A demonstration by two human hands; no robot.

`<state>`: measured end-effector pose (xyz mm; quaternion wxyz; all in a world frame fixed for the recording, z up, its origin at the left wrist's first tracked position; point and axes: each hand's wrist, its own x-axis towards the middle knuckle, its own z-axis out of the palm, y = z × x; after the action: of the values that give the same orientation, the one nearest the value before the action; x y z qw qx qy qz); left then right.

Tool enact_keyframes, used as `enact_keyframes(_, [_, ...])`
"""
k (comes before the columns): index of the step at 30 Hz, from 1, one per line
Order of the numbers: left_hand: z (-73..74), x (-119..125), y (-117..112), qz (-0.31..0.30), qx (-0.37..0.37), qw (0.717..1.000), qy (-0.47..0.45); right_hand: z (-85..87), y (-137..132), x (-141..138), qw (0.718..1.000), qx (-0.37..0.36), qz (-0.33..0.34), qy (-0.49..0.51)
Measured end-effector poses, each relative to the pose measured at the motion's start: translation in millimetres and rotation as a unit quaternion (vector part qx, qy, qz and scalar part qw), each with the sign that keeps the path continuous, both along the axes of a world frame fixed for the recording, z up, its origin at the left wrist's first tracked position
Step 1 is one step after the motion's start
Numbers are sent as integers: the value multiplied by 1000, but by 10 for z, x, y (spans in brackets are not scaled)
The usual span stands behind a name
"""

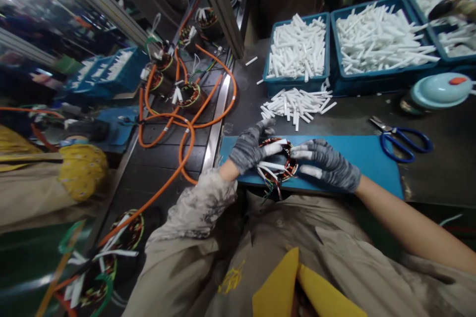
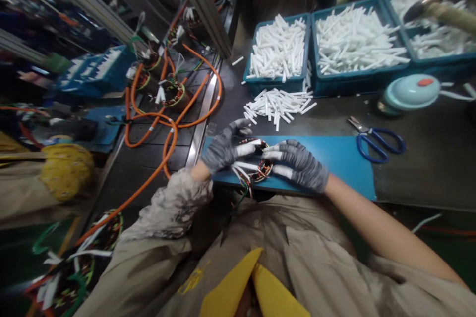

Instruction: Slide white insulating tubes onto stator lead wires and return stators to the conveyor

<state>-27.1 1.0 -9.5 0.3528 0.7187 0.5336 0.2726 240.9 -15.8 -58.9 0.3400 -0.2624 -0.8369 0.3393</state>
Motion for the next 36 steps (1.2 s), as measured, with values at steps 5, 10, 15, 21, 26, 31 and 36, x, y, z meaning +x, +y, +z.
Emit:
enact_keyframes(5, [103,-167,-326,-145,187,960,148,-53,78,-64,980,161,119,-22])
enact_keyframes(10, [27,-170,-292,-250,168,936,183,18,214,-86,982,61,178,-22])
enact_keyframes(15, [-123,-124,-247,-261,169,938,155,151,221,-211,986,-51,160,20])
enact_keyframes(21, [-87,-168,-223,-219,189,942,168,262,299,-367,938,-328,100,48])
enact_keyframes(26, [74,-267,-216,-233,139,954,127,287,392,-419,903,-403,150,24])
enact_keyframes(31, [-58,-220,-316,-170,-1,979,-112,269,316,-501,913,-390,113,35])
enact_keyframes(36, [-204,-148,-379,-115,-56,963,-236,271,303,-504,932,-344,107,41])
